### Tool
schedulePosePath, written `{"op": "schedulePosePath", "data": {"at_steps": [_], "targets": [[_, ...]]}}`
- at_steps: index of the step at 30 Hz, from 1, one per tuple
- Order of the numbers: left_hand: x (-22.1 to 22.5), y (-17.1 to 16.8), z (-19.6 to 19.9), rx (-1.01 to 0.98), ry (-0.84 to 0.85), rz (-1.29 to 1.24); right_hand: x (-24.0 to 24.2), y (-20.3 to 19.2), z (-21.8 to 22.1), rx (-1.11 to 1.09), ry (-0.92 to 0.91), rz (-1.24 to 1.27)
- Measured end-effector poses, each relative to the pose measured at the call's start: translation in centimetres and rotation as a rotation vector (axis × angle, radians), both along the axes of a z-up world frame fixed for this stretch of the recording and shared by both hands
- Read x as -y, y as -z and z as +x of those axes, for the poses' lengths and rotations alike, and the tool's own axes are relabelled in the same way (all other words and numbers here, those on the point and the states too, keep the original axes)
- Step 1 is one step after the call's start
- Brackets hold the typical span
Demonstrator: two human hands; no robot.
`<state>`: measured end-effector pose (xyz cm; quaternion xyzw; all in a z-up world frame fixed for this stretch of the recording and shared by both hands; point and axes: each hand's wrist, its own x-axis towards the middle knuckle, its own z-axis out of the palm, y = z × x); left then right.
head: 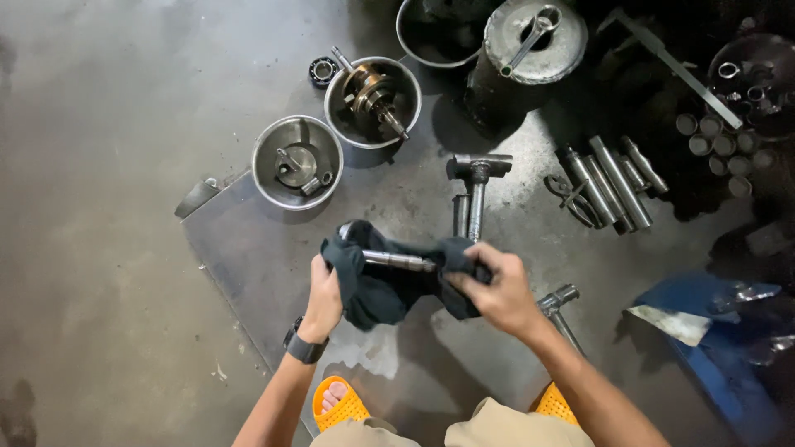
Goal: Cleaning and inspecting various motorcycle engine components including a crankshaft and piston pin using a cloth and measuring tools.
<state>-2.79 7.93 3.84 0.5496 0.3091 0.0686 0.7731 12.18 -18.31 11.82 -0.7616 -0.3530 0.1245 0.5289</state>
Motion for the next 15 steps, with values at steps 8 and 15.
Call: {"op": "schedulePosePath", "data": {"at_steps": [8,15], "targets": [[2.5,-9.9,1.3,0.363,0.087,0.727,1.2,4.4,1.5,-1.445,-0.134,0.11],[2.1,-9.6,-0.8,0.238,0.103,0.799,3.8,4.2,1.9,-1.644,0.165,0.232]]}}
